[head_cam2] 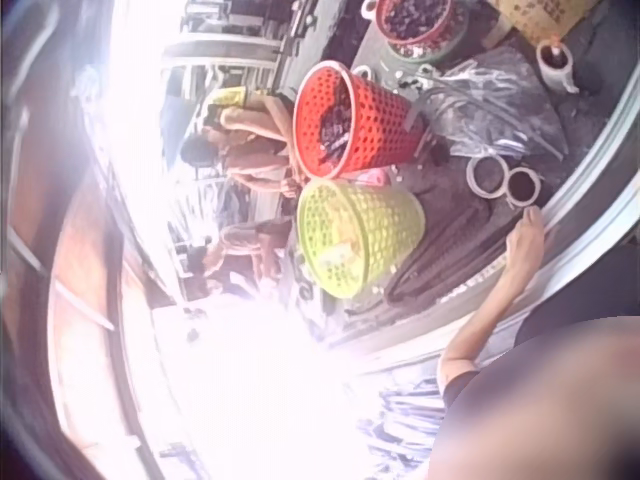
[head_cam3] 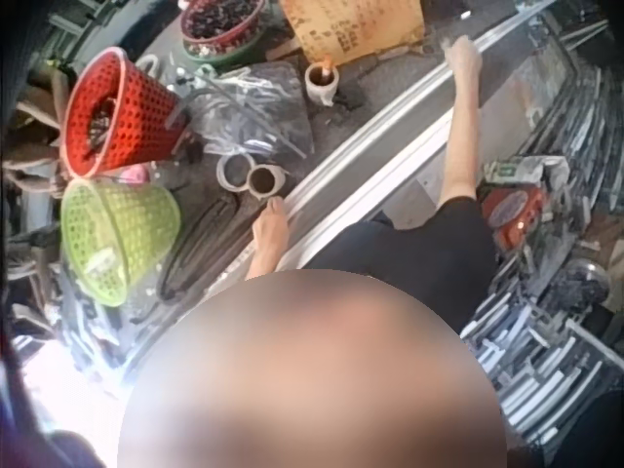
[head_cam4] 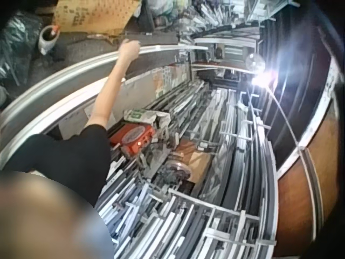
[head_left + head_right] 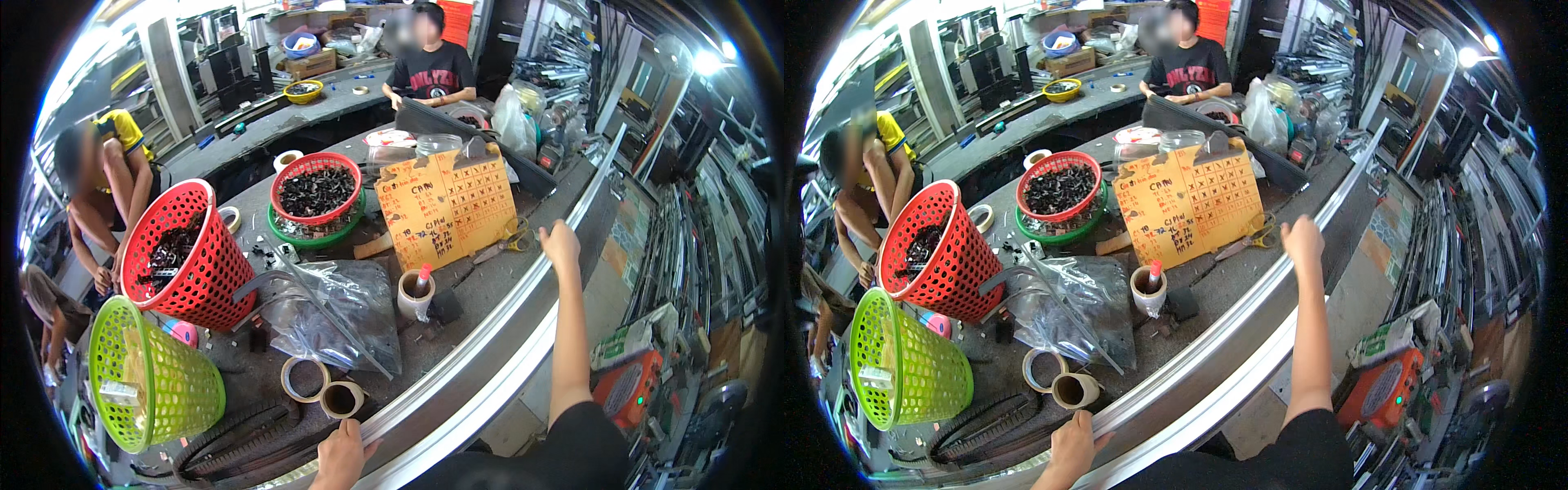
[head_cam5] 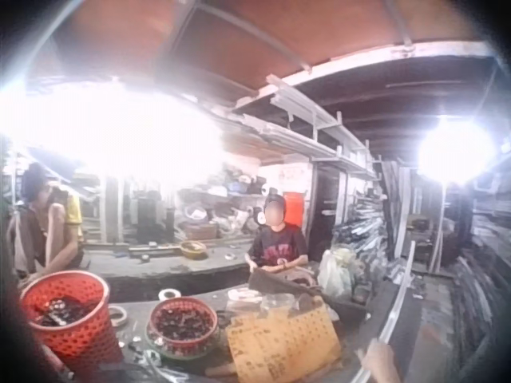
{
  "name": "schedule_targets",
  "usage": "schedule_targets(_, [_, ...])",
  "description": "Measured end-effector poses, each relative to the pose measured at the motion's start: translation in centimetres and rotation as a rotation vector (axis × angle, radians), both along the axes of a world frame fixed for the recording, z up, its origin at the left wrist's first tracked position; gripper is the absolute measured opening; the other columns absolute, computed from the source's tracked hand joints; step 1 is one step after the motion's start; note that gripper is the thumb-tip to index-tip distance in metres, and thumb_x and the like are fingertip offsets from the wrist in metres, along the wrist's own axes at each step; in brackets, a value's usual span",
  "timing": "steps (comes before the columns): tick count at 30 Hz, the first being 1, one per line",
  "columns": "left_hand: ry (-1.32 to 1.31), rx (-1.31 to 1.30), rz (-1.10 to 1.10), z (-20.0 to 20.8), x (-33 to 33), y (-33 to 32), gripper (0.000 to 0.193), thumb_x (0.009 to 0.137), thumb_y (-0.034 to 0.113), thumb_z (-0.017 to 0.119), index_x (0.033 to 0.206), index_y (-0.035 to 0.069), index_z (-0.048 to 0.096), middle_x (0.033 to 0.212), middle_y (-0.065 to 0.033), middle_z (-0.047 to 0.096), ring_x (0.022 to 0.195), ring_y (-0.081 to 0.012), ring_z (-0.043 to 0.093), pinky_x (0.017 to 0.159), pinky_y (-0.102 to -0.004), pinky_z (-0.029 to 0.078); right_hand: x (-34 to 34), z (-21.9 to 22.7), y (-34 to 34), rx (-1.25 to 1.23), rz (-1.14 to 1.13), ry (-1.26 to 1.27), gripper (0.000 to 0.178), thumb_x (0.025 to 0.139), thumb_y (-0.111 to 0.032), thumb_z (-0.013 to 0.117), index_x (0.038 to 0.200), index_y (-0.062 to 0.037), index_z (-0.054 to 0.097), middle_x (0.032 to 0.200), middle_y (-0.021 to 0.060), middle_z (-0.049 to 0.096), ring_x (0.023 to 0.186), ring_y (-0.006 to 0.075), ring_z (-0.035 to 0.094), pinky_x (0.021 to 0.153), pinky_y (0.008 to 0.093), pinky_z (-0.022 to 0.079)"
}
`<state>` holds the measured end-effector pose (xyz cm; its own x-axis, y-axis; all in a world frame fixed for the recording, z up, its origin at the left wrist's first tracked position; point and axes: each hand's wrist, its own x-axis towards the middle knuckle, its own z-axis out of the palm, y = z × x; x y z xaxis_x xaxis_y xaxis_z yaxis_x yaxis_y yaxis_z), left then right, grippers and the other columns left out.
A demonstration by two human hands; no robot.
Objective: The person assembles aluminum window frame profiles by inserting small metal clips into the profile ends and trimming excess material with scissors. They handle several long profiles, aligning and cutting them on a workbench in a workshop setting.
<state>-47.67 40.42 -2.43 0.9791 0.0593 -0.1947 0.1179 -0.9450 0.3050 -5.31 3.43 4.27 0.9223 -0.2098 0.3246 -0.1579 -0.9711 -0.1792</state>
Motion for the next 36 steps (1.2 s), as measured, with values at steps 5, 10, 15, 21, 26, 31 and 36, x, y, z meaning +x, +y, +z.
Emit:
schedule_targets(5, [-0.015,-0.001,0.008,-0.3,-0.1,0.0,0.051,0.088,0.044,0.074,0.103,0.001,0.051,0.1,-0.0154,0.064,0.082,-0.0329,0.069,0.066,-0.0454,0.058,-17.7,2.0,13.2,0.527,1.367,0.542,0.028,0.095,-0.031,0.073,0.102,-0.0041,0.076,0.096,0.0143,0.074,0.088,0.0264,0.072,0.082,0.0389,0.057])
schedule_targets(10, [-0.002,-0.089,0.021,-0.2,-0.3,-0.1,0.057,0.081,0.036,0.08,0.112,-0.002,0.052,0.101,-0.016,0.064,0.089,-0.0328,0.069,0.068,-0.0432,0.058,-26.7,-4.0,20.1,-0.056,1.808,0.408,0.053,0.089,-0.034,0.072,0.125,0.004,0.063,0.114,0.0175,0.067,0.108,0.0309,0.064,0.094,0.0407,0.05])
schedule_targets(15, [-0.173,-0.248,0.053,1.2,-2.3,1.7,0.062,0.079,0.027,0.084,0.125,-0.001,0.054,0.108,-0.0165,0.063,0.103,-0.0363,0.066,0.086,-0.0444,0.056,-26.0,-6.8,20.4,0.155,1.856,0.417,0.05,0.078,-0.021,0.082,0.121,-0.0012,0.067,0.103,0.0133,0.069,0.093,0.0325,0.066,0.081,0.0429,0.052])
schedule_targets(21, [-0.165,-0.398,0.293,1.7,-6.9,4.5,0.031,0.082,0.021,0.081,0.105,0.004,0.069,0.102,-0.0116,0.067,0.093,-0.033,0.069,0.083,-0.0437,0.056,-26.5,-5.6,21.1,0.201,1.815,0.459,0.049,0.072,-0.018,0.087,0.114,-0.002,0.069,0.104,0.0132,0.073,0.089,0.0314,0.068,0.079,0.0405,0.054])
schedule_targets(26, [-0.373,-0.412,0.258,0.1,-7.7,4.7,0.018,0.085,0.018,0.078,0.099,0.007,0.077,0.093,-0.0084,0.07,0.085,-0.0292,0.069,0.076,-0.0413,0.057,-26.8,-5.1,21.7,0.207,1.818,0.475,0.048,0.072,-0.015,0.087,0.113,0.0004,0.069,0.105,0.0149,0.073,0.088,0.0328,0.07,0.077,0.0403,0.057])
schedule_targets(31, [-0.443,-0.288,0.179,-0.6,-7.9,4.5,0.021,0.082,0.017,0.079,0.098,0.005,0.073,0.09,-0.0079,0.067,0.082,-0.0276,0.069,0.074,-0.04,0.058,-26.9,-5.1,21.7,0.139,1.796,0.497,0.049,0.071,-0.013,0.088,0.114,0.0012,0.069,0.103,0.015,0.073,0.086,0.0323,0.069,0.075,0.0404,0.057])
schedule_targets(36, [-0.454,-0.216,0.177,-1.0,-8.0,4.1,0.022,0.083,0.016,0.077,0.1,0.004,0.072,0.089,-0.0067,0.065,0.081,-0.0257,0.069,0.072,-0.0376,0.058,-26.8,-5.0,22.2,0.123,1.805,0.52,0.048,0.071,-0.011,0.088,0.114,0.0011,0.07,0.102,0.0152,0.073,0.084,0.0317,0.068,0.074,0.0398,0.057])
